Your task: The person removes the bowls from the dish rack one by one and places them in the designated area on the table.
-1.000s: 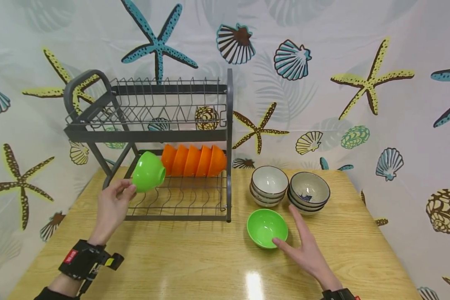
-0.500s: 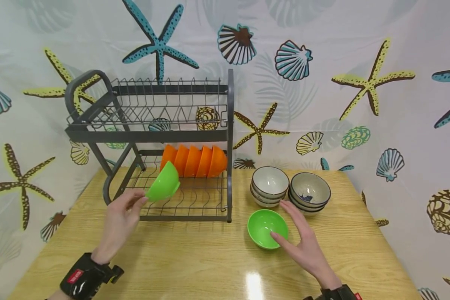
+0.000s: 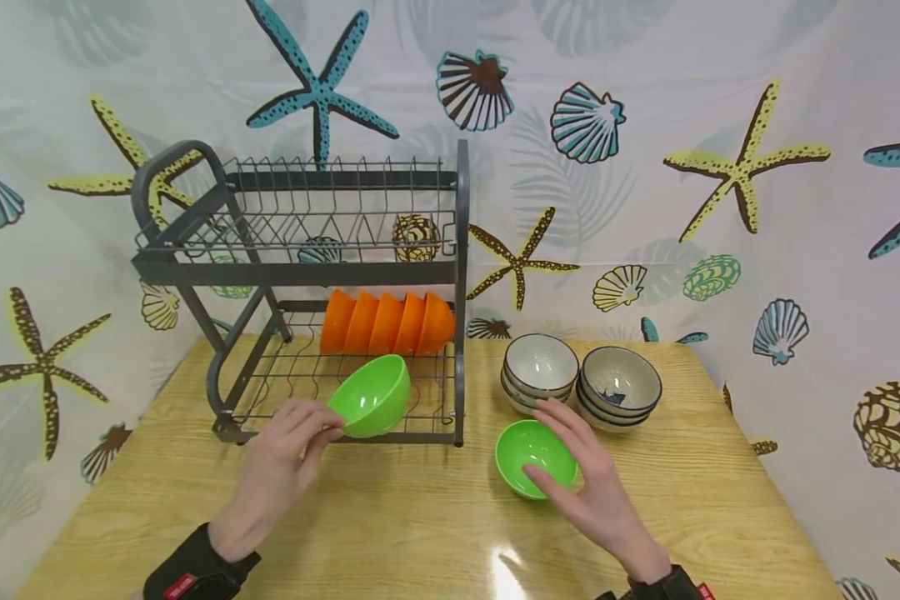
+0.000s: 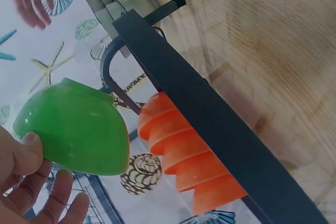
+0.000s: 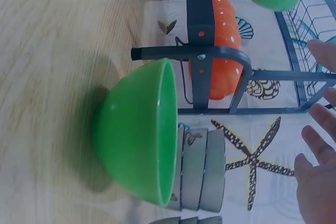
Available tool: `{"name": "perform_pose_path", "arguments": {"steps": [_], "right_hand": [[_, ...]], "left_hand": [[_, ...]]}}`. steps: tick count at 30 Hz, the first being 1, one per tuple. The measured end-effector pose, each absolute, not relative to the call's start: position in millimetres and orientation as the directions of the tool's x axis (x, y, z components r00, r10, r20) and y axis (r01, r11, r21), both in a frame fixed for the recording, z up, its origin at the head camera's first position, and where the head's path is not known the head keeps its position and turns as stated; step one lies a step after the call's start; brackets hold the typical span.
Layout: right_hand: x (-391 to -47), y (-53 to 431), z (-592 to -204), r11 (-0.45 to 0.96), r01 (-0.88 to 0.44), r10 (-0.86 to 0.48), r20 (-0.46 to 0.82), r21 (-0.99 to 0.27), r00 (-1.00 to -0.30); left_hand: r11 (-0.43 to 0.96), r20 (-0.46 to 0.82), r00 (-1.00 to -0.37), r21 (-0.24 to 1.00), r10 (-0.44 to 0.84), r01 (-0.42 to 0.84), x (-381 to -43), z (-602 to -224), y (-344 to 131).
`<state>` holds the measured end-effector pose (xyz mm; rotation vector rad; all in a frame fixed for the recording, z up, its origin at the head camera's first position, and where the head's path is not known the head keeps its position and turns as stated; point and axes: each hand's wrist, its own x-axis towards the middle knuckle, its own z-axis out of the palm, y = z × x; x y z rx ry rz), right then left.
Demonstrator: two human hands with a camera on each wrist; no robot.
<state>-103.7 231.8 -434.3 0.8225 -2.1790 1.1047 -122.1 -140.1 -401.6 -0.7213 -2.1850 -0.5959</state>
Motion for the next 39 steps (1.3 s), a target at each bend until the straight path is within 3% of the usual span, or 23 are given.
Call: {"name": "perform_pose_path", "arguments": {"steps": [7,18,34,39], "right_hand": [[-108.5,212.0,-426.0,0.412,-0.835,-0.329,0.795,-0.365,-0.51],[-112.7,186.2,-412.3,0.335,-0.921,-0.454,0.822,-0.199,-0.343],[-110.8,181.8,-418.8,0.386,-0.921,-0.568,0.775,-0.049,-0.279],[-108.1,188.8,-421.2,0.439,-0.899,-0.598,0.742,-0.013,-0.303]], "left_hand": [[0.713,0.738,-0.5,0.037,0.453,0.7,-113.3,-400.0,-122.7],[0.65,0.657,-0.467,-0.047,0.592,0.758,-102.5,-403.1,-97.7],[0.58,0.621,-0.382,-0.145,0.684,0.802,-101.4,-412.6,-82.7],[0.556,0.608,-0.375,-0.134,0.7,0.82,-102.9,-416.0,-82.0]]}}
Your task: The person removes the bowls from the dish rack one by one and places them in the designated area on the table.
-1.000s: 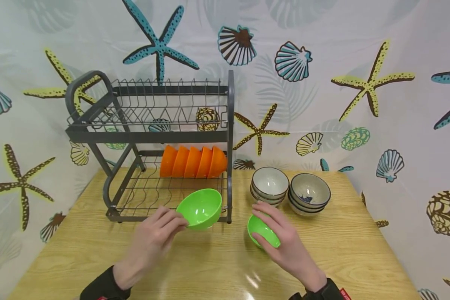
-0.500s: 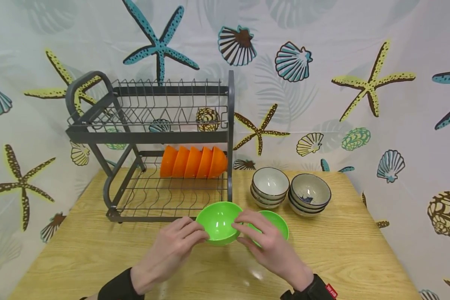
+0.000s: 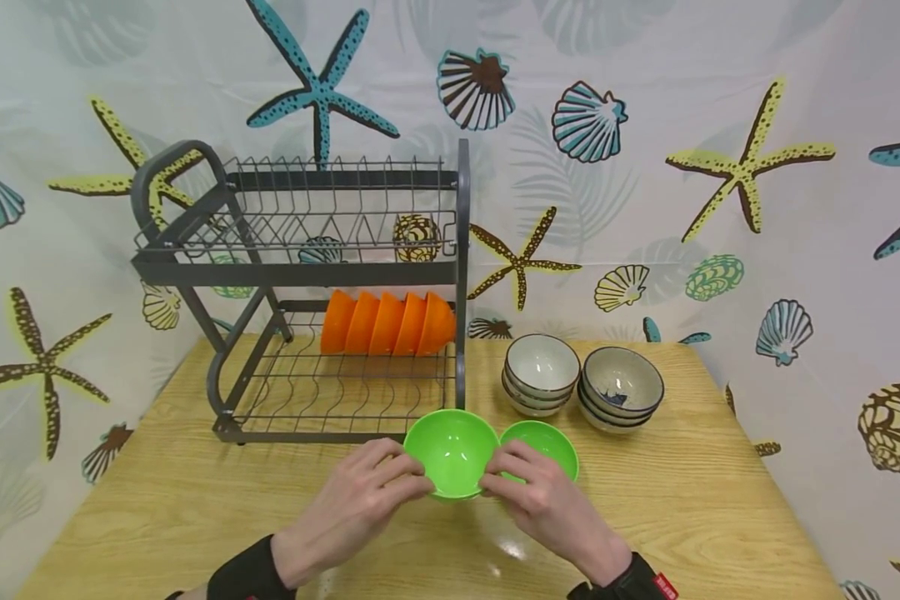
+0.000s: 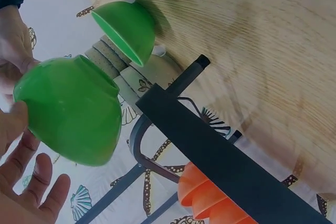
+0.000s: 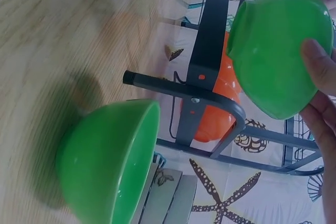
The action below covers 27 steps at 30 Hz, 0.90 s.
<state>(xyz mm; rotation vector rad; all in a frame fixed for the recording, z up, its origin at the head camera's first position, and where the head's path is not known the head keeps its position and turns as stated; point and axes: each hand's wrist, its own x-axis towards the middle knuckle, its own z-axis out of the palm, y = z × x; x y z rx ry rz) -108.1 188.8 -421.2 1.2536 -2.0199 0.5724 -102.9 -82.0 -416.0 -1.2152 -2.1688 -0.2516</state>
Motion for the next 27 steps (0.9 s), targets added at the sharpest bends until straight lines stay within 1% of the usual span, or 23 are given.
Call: {"name": "perform_pose_path", "arguments": {"steps": [2,4,7,10,12,16,19,21,25,27], "right_hand": [[-106.3,193.1,-421.9,0.464,-0.886,-0.608,0.728,0.002,-0.317],[-105.0,198.3,-423.0,0.469,-0.883,-0.607,0.731,0.016,-0.31],[-103.3,208.1,-425.5,0.469,-0.883,-0.59,0.75,0.018,-0.298],[-102.1,219.4,-429.6,0.478,-0.878,-0.567,0.768,0.013,-0.298],[-100.9,227.3,-432.7,0.503,-0.864,-0.55,0.772,0.004,-0.317],[-100.4,240.5,-438.7,0.539,-0.842,-0.519,0.787,-0.001,-0.333],[-100.4,247.5,-442.8,0.558,-0.83,-0.518,0.776,-0.012,-0.36],[-100.0,251.1,-445.5,0.567,-0.823,-0.523,0.758,-0.032,-0.39],[-98.2,257.4,-452.6,0.589,-0.804,-0.527,0.713,-0.084,-0.461],[-97.9,259.8,-456.6,0.598,-0.796,-0.526,0.702,-0.096,-0.48]], "left_hand": [[0.553,0.603,-0.379,-0.125,0.701,0.824,-104.0,-417.9,-82.6],[0.558,0.607,-0.385,-0.117,0.695,0.822,-107.0,-420.3,-84.5],[0.581,0.598,-0.423,-0.089,0.681,0.809,-113.2,-424.8,-91.5],[0.619,0.57,-0.486,-0.052,0.662,0.784,-120.1,-430.0,-101.8],[0.65,0.538,-0.535,-0.032,0.651,0.759,-123.6,-434.1,-109.1],[0.709,0.482,-0.622,0.003,0.617,0.706,-127.8,-441.5,-121.1],[0.738,0.451,-0.666,0.027,0.593,0.675,-129.0,-445.5,-126.9],[0.75,0.433,-0.685,0.032,0.586,0.661,-129.5,-447.6,-129.3],[0.757,0.404,-0.704,0.039,0.585,0.652,-130.2,-450.0,-132.2],[0.757,0.396,-0.709,0.049,0.584,0.651,-130.2,-450.7,-133.3]]}}
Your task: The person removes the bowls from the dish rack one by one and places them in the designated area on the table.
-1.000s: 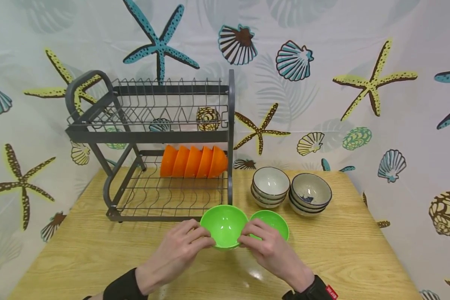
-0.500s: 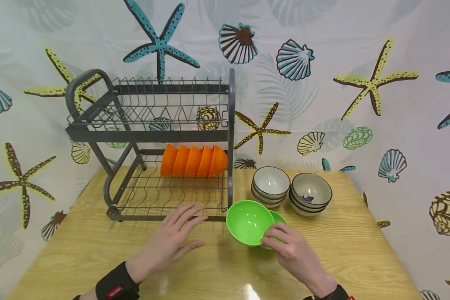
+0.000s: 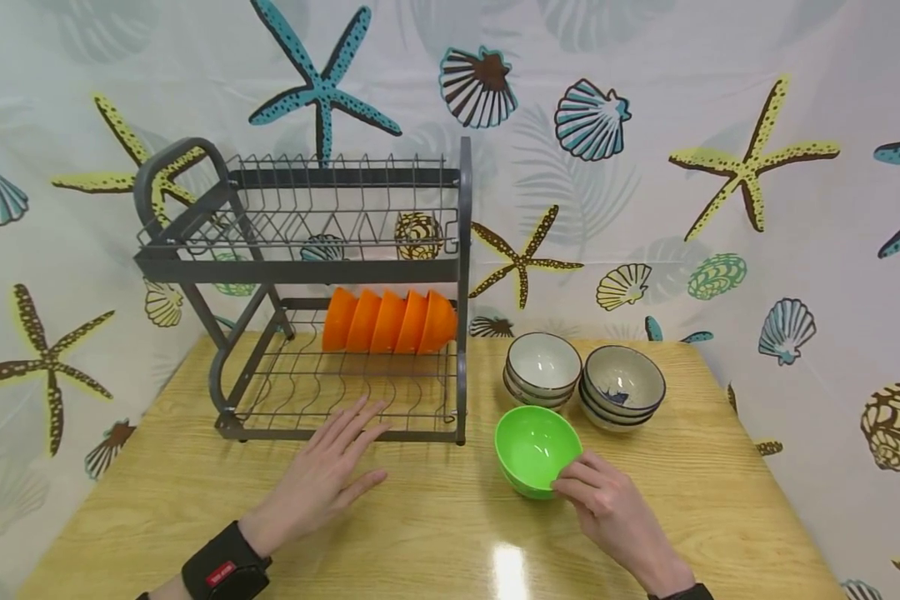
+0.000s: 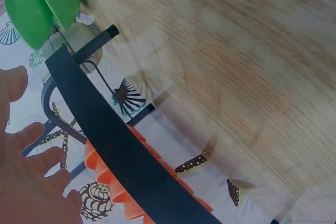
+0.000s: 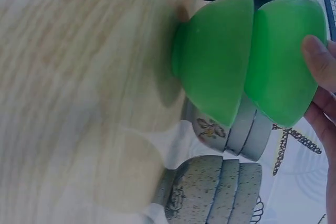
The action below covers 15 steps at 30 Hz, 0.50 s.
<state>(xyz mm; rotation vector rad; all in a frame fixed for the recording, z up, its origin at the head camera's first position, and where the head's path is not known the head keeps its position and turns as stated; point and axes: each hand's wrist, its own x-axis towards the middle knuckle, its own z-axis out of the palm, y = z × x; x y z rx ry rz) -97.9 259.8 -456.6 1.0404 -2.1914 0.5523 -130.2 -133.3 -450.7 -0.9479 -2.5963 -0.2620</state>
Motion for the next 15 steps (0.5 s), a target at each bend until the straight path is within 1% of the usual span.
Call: {"name": "perform_pose_path", "arguments": {"steps": [5,7,15], "right_hand": [[-100.8,264.5,-468.2,0.589,-0.802,-0.525,0.712,-0.092,-0.467],[-102.0,266.5,-472.3,0.591,-0.801,-0.523,0.71,-0.098,-0.472],[-101.5,270.7,-480.3,0.639,-0.755,-0.516,0.645,-0.15,-0.564]], "left_hand": [[0.756,0.403,-0.708,0.058,0.58,0.652,-130.3,-453.3,-135.3],[0.756,0.407,-0.708,0.061,0.577,0.651,-130.4,-454.3,-135.8],[0.762,0.408,-0.713,0.062,0.57,0.645,-130.6,-457.6,-138.5]]}}
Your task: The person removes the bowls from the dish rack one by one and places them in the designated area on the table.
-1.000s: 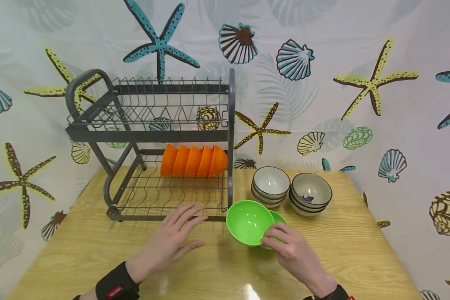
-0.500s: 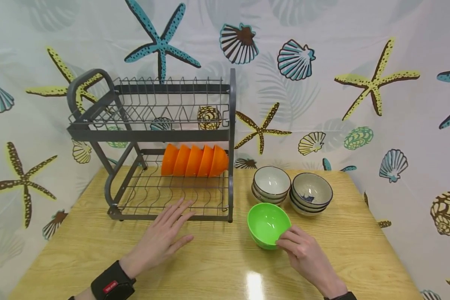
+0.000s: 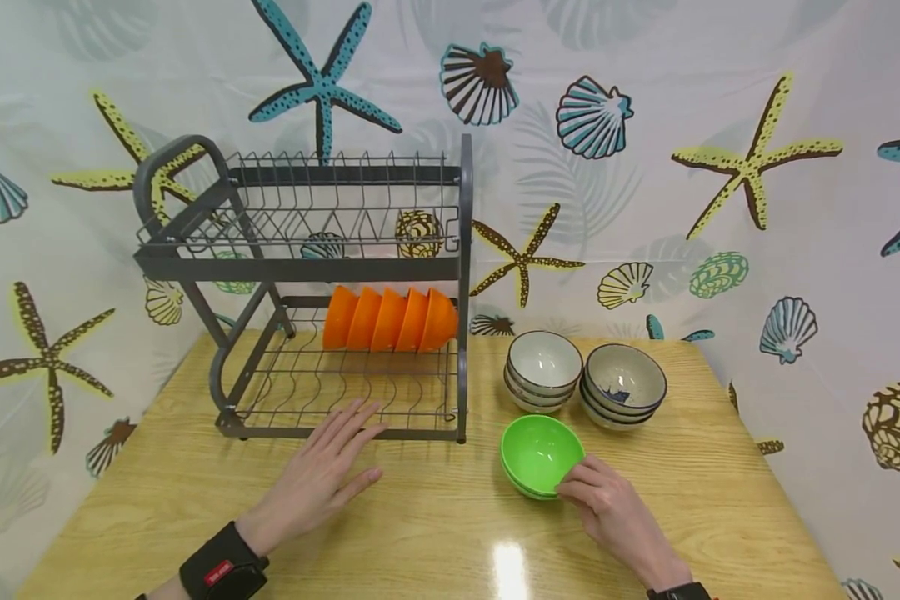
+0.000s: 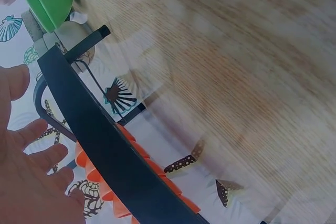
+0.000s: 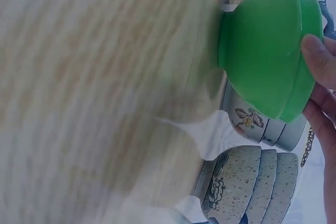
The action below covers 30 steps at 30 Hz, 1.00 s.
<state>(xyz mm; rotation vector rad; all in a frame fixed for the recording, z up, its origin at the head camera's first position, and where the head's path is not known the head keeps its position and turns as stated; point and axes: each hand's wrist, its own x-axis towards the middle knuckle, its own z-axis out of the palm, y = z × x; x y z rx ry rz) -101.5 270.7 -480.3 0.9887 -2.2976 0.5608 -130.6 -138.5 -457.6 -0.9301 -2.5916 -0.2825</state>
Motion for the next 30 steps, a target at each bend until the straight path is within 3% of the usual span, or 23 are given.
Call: {"name": "perform_pose_path", "arguments": {"steps": [7,30], "right_hand": [[-100.5,271.5,-479.5,0.665,-0.728,-0.491,0.638,-0.165,-0.593],[-103.4,275.8,-488.3,0.615,-0.77,-0.496,0.675,-0.172,-0.547]], "left_hand": [[0.763,0.386,-0.727,0.084,0.568,0.641,-130.2,-459.4,-140.1],[0.772,0.317,-0.765,0.133,0.56,0.621,-129.8,-460.5,-142.0]]}}
